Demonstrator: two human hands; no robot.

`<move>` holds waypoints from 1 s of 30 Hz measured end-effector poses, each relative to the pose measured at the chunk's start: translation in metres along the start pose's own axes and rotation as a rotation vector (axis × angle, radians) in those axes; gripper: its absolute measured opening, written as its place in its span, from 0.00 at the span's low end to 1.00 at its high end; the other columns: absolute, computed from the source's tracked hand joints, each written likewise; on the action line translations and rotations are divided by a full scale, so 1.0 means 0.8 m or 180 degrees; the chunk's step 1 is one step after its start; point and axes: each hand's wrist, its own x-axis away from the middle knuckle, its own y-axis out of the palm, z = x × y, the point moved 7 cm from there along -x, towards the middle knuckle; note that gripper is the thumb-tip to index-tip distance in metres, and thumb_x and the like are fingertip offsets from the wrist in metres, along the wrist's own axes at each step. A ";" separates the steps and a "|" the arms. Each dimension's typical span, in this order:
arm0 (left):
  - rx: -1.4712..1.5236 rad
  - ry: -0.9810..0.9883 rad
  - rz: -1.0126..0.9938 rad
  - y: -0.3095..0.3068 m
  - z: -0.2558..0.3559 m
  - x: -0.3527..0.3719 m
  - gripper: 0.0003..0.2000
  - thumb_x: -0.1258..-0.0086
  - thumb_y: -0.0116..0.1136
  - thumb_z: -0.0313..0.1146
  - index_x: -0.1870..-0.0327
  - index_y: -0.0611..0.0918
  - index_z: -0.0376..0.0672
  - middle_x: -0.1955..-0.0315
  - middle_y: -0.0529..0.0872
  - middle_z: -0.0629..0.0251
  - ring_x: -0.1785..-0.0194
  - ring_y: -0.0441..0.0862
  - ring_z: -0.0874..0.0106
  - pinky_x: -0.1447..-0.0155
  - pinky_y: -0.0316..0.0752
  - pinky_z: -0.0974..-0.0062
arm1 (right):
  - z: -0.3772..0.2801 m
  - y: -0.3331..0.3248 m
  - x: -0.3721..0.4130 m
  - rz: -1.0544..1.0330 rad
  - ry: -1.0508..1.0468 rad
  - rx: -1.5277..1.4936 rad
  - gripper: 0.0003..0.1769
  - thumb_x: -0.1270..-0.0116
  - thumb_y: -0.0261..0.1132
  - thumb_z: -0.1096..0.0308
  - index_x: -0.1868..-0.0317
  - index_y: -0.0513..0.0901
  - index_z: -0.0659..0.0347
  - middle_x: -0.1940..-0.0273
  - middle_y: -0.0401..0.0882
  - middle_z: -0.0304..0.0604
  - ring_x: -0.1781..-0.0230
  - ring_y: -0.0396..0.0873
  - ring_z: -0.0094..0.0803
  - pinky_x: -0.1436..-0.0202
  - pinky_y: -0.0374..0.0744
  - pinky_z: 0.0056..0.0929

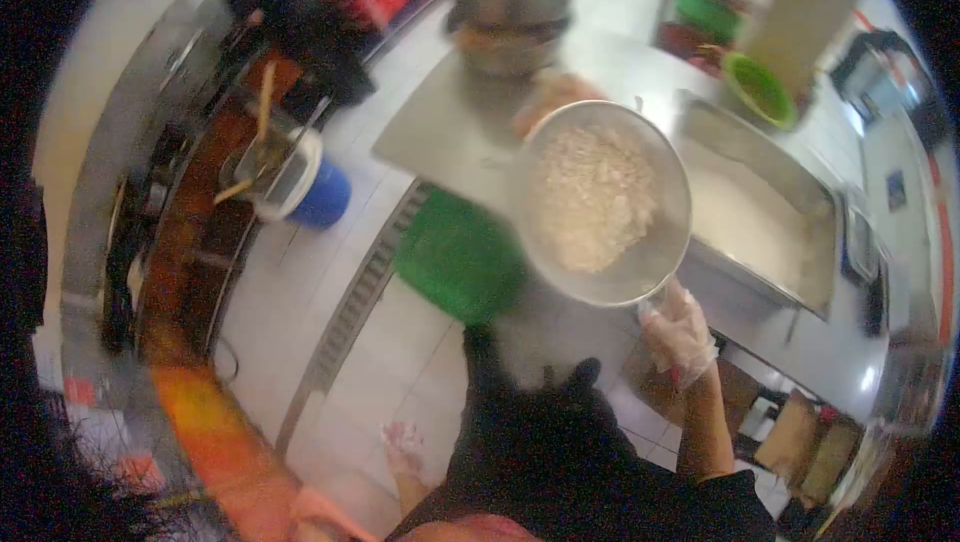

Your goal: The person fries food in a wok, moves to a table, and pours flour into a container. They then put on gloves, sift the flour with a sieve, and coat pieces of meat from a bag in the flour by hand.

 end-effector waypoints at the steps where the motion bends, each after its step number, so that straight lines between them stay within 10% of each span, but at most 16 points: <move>1: 0.0149 -0.0132 0.0018 -0.022 -0.012 -0.017 0.33 0.30 0.37 0.58 0.29 0.53 0.48 0.29 0.50 0.61 0.32 0.59 0.53 0.39 0.61 0.47 | 0.013 0.041 -0.022 -0.0275 -0.0148 0.0022 0.29 0.38 0.61 0.69 0.37 0.65 0.66 0.64 0.78 0.37 0.74 0.73 0.20 0.75 0.72 0.19; 4: 0.0435 -0.0420 0.0151 -0.057 -0.023 -0.064 0.33 0.30 0.36 0.58 0.29 0.52 0.47 0.31 0.53 0.60 0.33 0.59 0.52 0.39 0.61 0.45 | 0.056 0.186 -0.072 -0.1199 0.1003 0.0842 0.31 0.39 0.63 0.67 0.37 0.65 0.65 0.47 0.74 0.49 0.49 0.73 0.32 0.46 0.73 0.32; 6: 0.0613 -0.0611 0.0230 -0.071 -0.015 -0.118 0.33 0.29 0.35 0.57 0.29 0.52 0.46 0.31 0.54 0.60 0.34 0.60 0.52 0.38 0.61 0.45 | 0.105 0.307 -0.112 -0.2115 0.0051 0.0242 0.31 0.40 0.64 0.64 0.38 0.67 0.64 0.44 0.73 0.50 0.44 0.70 0.34 0.39 0.69 0.36; 9: 0.0814 -0.0540 0.0472 -0.101 0.003 -0.175 0.33 0.28 0.37 0.55 0.30 0.53 0.44 0.31 0.55 0.60 0.33 0.59 0.52 0.36 0.61 0.50 | 0.161 0.432 -0.150 -0.2579 0.0821 0.1085 0.30 0.38 0.63 0.59 0.38 0.68 0.63 0.44 0.73 0.49 0.46 0.72 0.34 0.41 0.70 0.35; 12: 0.0988 -0.0478 0.0666 -0.060 0.055 -0.170 0.32 0.28 0.37 0.54 0.29 0.52 0.43 0.31 0.54 0.60 0.31 0.57 0.54 0.33 0.58 0.53 | 0.218 0.469 -0.158 -0.2705 0.1794 0.0884 0.29 0.40 0.65 0.67 0.38 0.68 0.60 0.66 0.79 0.39 0.72 0.76 0.22 0.72 0.78 0.19; 19: 0.1144 -0.0655 0.0610 -0.048 0.123 -0.221 0.32 0.28 0.38 0.53 0.29 0.53 0.43 0.29 0.52 0.61 0.29 0.54 0.56 0.30 0.52 0.55 | 0.298 0.414 -0.209 -0.1466 0.2256 0.2810 0.13 0.41 0.63 0.61 0.63 0.81 0.63 0.77 0.76 0.36 0.82 0.71 0.27 0.79 0.71 0.32; 21: 0.1344 -0.0574 0.0619 -0.067 0.122 -0.229 0.32 0.28 0.39 0.53 0.30 0.54 0.43 0.29 0.52 0.61 0.29 0.54 0.56 0.30 0.51 0.56 | 0.290 0.423 -0.245 -0.1623 0.1300 0.3343 0.11 0.42 0.62 0.63 0.69 0.79 0.64 0.78 0.75 0.37 0.82 0.72 0.29 0.78 0.71 0.35; 30: 0.1645 -0.0706 0.0378 -0.203 0.012 -0.251 0.32 0.34 0.44 0.60 0.32 0.61 0.56 0.33 0.60 0.69 0.35 0.63 0.53 0.44 0.66 0.49 | 0.405 0.302 -0.356 -0.1978 0.0414 0.5032 0.14 0.42 0.59 0.58 0.67 0.80 0.62 0.73 0.79 0.45 0.74 0.77 0.38 0.70 0.75 0.42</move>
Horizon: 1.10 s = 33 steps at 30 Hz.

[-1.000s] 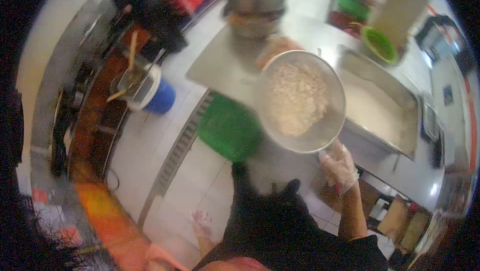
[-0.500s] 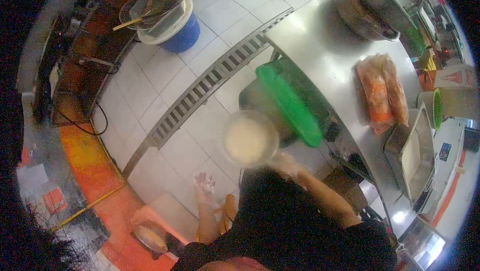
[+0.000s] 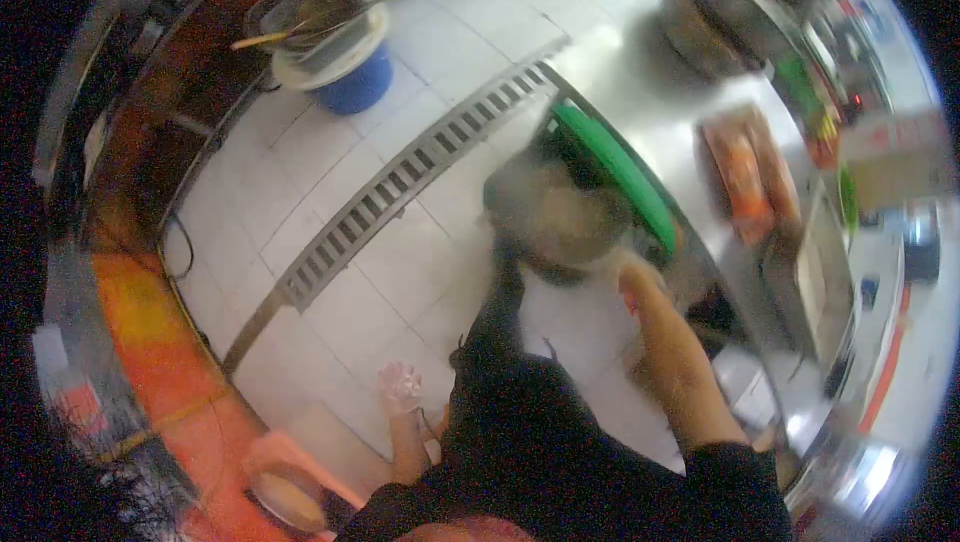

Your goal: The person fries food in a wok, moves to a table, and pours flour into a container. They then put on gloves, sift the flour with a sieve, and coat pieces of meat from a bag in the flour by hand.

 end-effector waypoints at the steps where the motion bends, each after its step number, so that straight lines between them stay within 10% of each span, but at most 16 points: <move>1: -0.0092 -0.0160 0.0010 -0.007 0.005 0.002 0.31 0.35 0.47 0.59 0.34 0.62 0.53 0.34 0.62 0.67 0.37 0.64 0.53 0.43 0.66 0.49 | 0.006 0.015 0.022 0.0071 0.0432 -0.0391 0.15 0.42 0.58 0.58 0.66 0.80 0.62 0.72 0.79 0.45 0.73 0.77 0.38 0.69 0.75 0.41; 11: -0.1645 -0.0038 -0.0745 0.073 0.048 0.005 0.33 0.32 0.44 0.56 0.30 0.55 0.49 0.29 0.51 0.66 0.31 0.57 0.55 0.33 0.51 0.48 | 0.033 0.324 0.243 0.1742 0.1232 -0.3134 0.17 0.38 0.54 0.58 0.56 0.82 0.58 0.60 0.82 0.50 0.58 0.79 0.38 0.58 0.77 0.38; 12: -0.1722 0.0042 -0.0915 0.093 0.044 0.020 0.34 0.31 0.44 0.54 0.30 0.52 0.46 0.28 0.48 0.62 0.30 0.54 0.52 0.32 0.51 0.47 | 0.011 0.335 0.298 0.1071 0.1637 -0.3378 0.30 0.42 0.60 0.62 0.40 0.68 0.66 0.49 0.75 0.58 0.48 0.74 0.49 0.47 0.73 0.40; 17: -0.2105 0.0056 -0.1296 0.160 0.018 0.122 0.33 0.31 0.44 0.53 0.30 0.52 0.49 0.29 0.49 0.63 0.29 0.53 0.54 0.32 0.50 0.47 | -0.060 0.569 0.496 0.0596 0.2949 -0.5073 0.23 0.34 0.54 0.59 0.42 0.70 0.61 0.51 0.77 0.49 0.58 0.76 0.47 0.50 0.74 0.42; 20: -0.2400 -0.0161 -0.1711 0.191 -0.011 0.173 0.33 0.32 0.44 0.56 0.30 0.54 0.50 0.29 0.49 0.63 0.29 0.54 0.54 0.32 0.49 0.47 | -0.118 0.550 0.691 0.1296 0.2200 -0.4191 0.24 0.42 0.62 0.56 0.48 0.74 0.57 0.57 0.80 0.47 0.57 0.79 0.42 0.54 0.76 0.40; 22: -0.2712 -0.0257 -0.1692 0.230 -0.043 0.218 0.33 0.32 0.44 0.56 0.30 0.55 0.50 0.29 0.50 0.63 0.30 0.55 0.54 0.32 0.48 0.47 | -0.122 0.418 0.812 0.0950 0.3074 -0.3639 0.24 0.45 0.65 0.54 0.51 0.74 0.57 0.56 0.80 0.46 0.53 0.80 0.37 0.54 0.76 0.38; 25: -0.3149 -0.0457 -0.1628 0.270 -0.085 0.238 0.32 0.32 0.44 0.55 0.31 0.56 0.51 0.29 0.52 0.63 0.31 0.57 0.53 0.32 0.48 0.47 | -0.116 0.439 0.865 0.1498 0.3306 -0.3613 0.17 0.43 0.64 0.57 0.57 0.76 0.55 0.64 0.79 0.43 0.62 0.80 0.35 0.62 0.76 0.40; 28: -0.3642 -0.0820 -0.2027 0.334 -0.188 0.265 0.32 0.32 0.45 0.54 0.30 0.56 0.50 0.30 0.53 0.62 0.32 0.59 0.52 0.33 0.52 0.48 | -0.058 0.710 0.767 0.3344 0.3414 -0.7908 0.13 0.43 0.64 0.58 0.62 0.76 0.55 0.69 0.75 0.41 0.69 0.76 0.33 0.71 0.73 0.45; 30: -0.3816 -0.1344 -0.2644 0.435 -0.186 0.171 0.34 0.33 0.48 0.53 0.30 0.54 0.49 0.30 0.53 0.61 0.33 0.59 0.50 0.35 0.57 0.48 | -0.130 0.684 0.641 0.4242 0.3980 -0.8466 0.16 0.42 0.63 0.55 0.68 0.78 0.62 0.77 0.72 0.41 0.80 0.71 0.34 0.76 0.69 0.44; 32: -0.3797 -0.1277 -0.3699 0.490 -0.254 0.245 0.36 0.35 0.51 0.54 0.30 0.54 0.47 0.32 0.57 0.60 0.34 0.62 0.48 0.38 0.63 0.50 | -0.111 0.733 0.588 0.0820 0.4425 -0.7427 0.17 0.42 0.62 0.53 0.69 0.78 0.60 0.78 0.72 0.43 0.80 0.69 0.35 0.75 0.69 0.44; 33: -0.3738 -0.1414 -0.3971 0.508 -0.289 0.267 0.35 0.33 0.49 0.54 0.30 0.54 0.47 0.32 0.58 0.60 0.35 0.63 0.48 0.38 0.64 0.50 | -0.095 0.731 0.566 0.0854 0.4343 -0.7456 0.17 0.42 0.62 0.53 0.69 0.78 0.60 0.78 0.72 0.43 0.80 0.69 0.35 0.75 0.69 0.44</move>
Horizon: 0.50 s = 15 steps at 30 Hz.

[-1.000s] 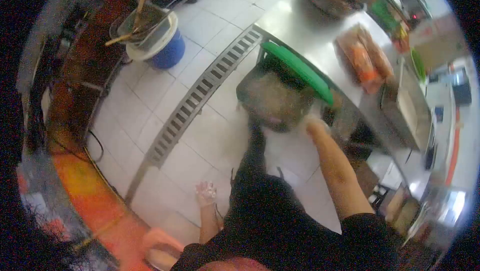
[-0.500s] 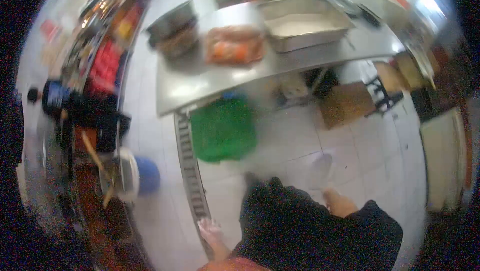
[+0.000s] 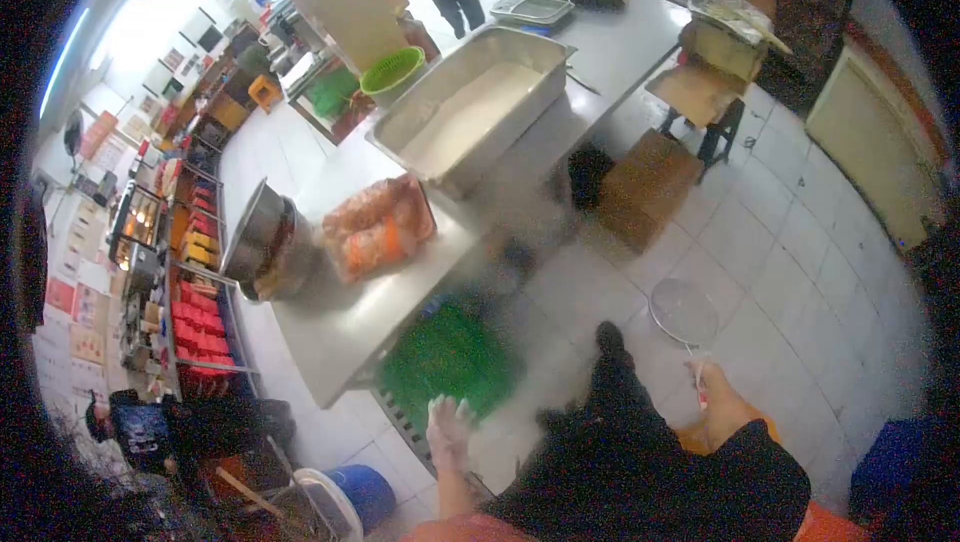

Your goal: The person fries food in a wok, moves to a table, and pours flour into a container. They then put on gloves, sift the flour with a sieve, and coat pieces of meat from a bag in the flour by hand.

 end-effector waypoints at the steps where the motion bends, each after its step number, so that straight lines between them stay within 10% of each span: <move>1: -0.0015 0.0049 0.0022 0.030 0.011 -0.033 0.35 0.33 0.49 0.54 0.30 0.54 0.47 0.32 0.58 0.60 0.35 0.63 0.48 0.38 0.64 0.50 | -0.018 0.000 -0.014 0.0300 -0.0282 -0.0328 0.16 0.40 0.60 0.53 0.65 0.78 0.59 0.74 0.73 0.43 0.76 0.71 0.35 0.75 0.70 0.44; 3: -0.0109 -0.0400 -0.0063 0.103 0.019 -0.096 0.32 0.30 0.45 0.53 0.30 0.57 0.47 0.33 0.60 0.60 0.35 0.63 0.48 0.37 0.63 0.49 | -0.083 -0.013 -0.034 0.0552 -0.0594 -0.0627 0.15 0.38 0.59 0.54 0.61 0.78 0.57 0.69 0.75 0.43 0.72 0.73 0.35 0.74 0.70 0.44; 5: -0.0018 -0.0263 -0.0177 0.197 0.040 -0.141 0.30 0.30 0.44 0.53 0.31 0.58 0.47 0.33 0.60 0.58 0.35 0.63 0.48 0.36 0.61 0.46 | -0.168 -0.008 -0.036 -0.0162 -0.0229 -0.0345 0.28 0.42 0.63 0.50 0.47 0.73 0.60 0.52 0.76 0.48 0.54 0.73 0.36 0.52 0.71 0.41; 11: 0.0713 0.0192 -0.0515 0.419 0.050 -0.234 0.28 0.29 0.39 0.55 0.34 0.65 0.49 0.35 0.63 0.54 0.34 0.61 0.48 0.33 0.53 0.42 | -0.408 -0.100 -0.098 0.0642 -0.0132 -0.1424 0.26 0.38 0.55 0.45 0.52 0.77 0.59 0.62 0.77 0.46 0.61 0.75 0.42 0.56 0.73 0.51; 14: 0.4210 -0.0408 0.0085 0.475 0.038 -0.257 0.30 0.33 0.47 0.55 0.33 0.63 0.49 0.36 0.65 0.57 0.33 0.60 0.47 0.30 0.54 0.49 | -0.489 -0.127 -0.166 0.0538 -0.0153 -0.1361 0.24 0.38 0.55 0.48 0.52 0.77 0.59 0.62 0.78 0.46 0.62 0.76 0.42 0.57 0.73 0.50; 15: 0.2359 -0.0058 -0.0075 0.465 0.043 -0.268 0.30 0.33 0.47 0.55 0.33 0.63 0.49 0.36 0.65 0.57 0.33 0.60 0.47 0.30 0.54 0.48 | -0.499 -0.125 -0.204 0.0469 -0.0229 -0.1310 0.24 0.38 0.55 0.49 0.51 0.77 0.59 0.62 0.78 0.46 0.62 0.76 0.42 0.57 0.74 0.49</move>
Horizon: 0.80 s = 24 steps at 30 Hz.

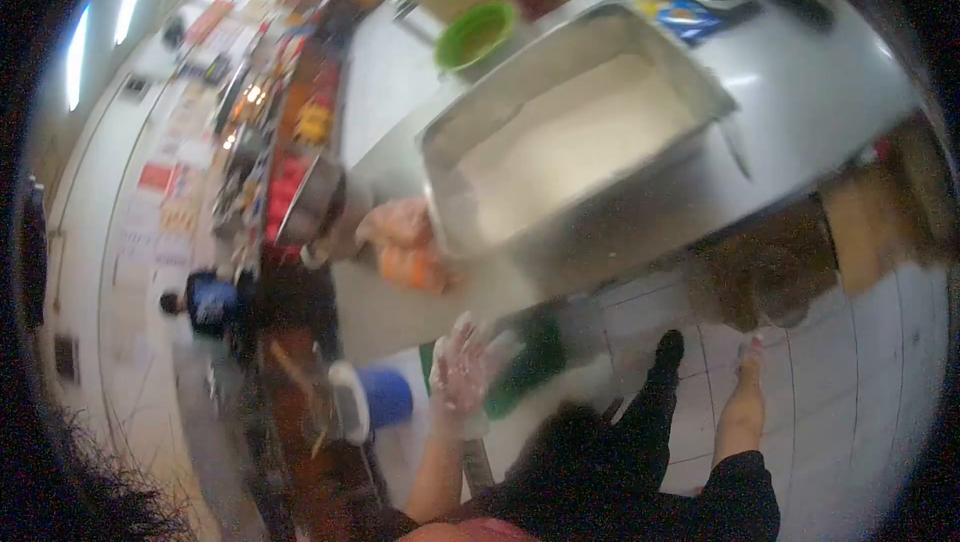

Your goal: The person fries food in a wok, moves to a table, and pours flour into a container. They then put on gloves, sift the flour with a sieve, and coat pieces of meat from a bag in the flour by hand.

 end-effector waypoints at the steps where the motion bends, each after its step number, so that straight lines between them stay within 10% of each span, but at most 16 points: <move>1: -0.1873 0.0177 -0.0105 -0.002 0.007 -0.003 0.31 0.33 0.48 0.54 0.33 0.63 0.49 0.36 0.65 0.56 0.33 0.60 0.47 0.31 0.55 0.48 | -0.006 0.011 -0.033 -0.0073 -0.0010 0.0039 0.23 0.38 0.55 0.51 0.50 0.77 0.59 0.62 0.78 0.46 0.62 0.76 0.42 0.57 0.74 0.48; 13: -0.1029 0.1142 -0.0343 0.053 0.021 0.003 0.29 0.31 0.38 0.60 0.35 0.67 0.54 0.36 0.68 0.58 0.32 0.60 0.52 0.31 0.53 0.46 | -0.012 0.082 -0.164 -0.1407 -0.1152 -0.0188 0.22 0.38 0.57 0.70 0.42 0.73 0.59 0.56 0.79 0.46 0.62 0.78 0.38 0.56 0.76 0.36; 15: -0.0661 0.1359 -0.0259 0.072 0.026 0.006 0.30 0.32 0.37 0.62 0.34 0.66 0.56 0.35 0.66 0.59 0.31 0.58 0.53 0.30 0.51 0.48 | -0.120 0.106 0.121 -0.1696 -0.0579 0.0355 0.21 0.38 0.59 0.59 0.48 0.76 0.61 0.66 0.80 0.47 0.76 0.77 0.38 0.69 0.75 0.36; 17: -0.0257 0.1421 -0.0275 0.081 0.028 0.001 0.31 0.33 0.36 0.64 0.33 0.65 0.58 0.34 0.65 0.60 0.30 0.56 0.54 0.29 0.49 0.49 | -0.183 0.132 0.314 -0.2259 -0.1685 0.2043 0.19 0.37 0.58 0.59 0.51 0.78 0.62 0.68 0.82 0.46 0.74 0.79 0.33 0.69 0.77 0.29; 20: -0.0143 0.1425 -0.1139 0.126 0.031 -0.028 0.33 0.35 0.36 0.67 0.32 0.63 0.61 0.31 0.60 0.63 0.29 0.53 0.56 0.29 0.49 0.50 | -0.211 0.200 0.526 -0.3515 -0.2863 0.2858 0.21 0.34 0.58 0.59 0.49 0.77 0.69 0.69 0.83 0.43 0.71 0.81 0.25 0.66 0.78 0.25; 24: -0.0249 0.1929 -0.1531 0.145 0.056 -0.049 0.34 0.37 0.33 0.69 0.32 0.62 0.65 0.30 0.57 0.65 0.28 0.50 0.57 0.30 0.50 0.50 | -0.172 0.289 0.668 -0.4852 -0.2305 0.2791 0.17 0.30 0.54 0.55 0.58 0.78 0.62 0.69 0.81 0.44 0.76 0.80 0.28 0.71 0.79 0.26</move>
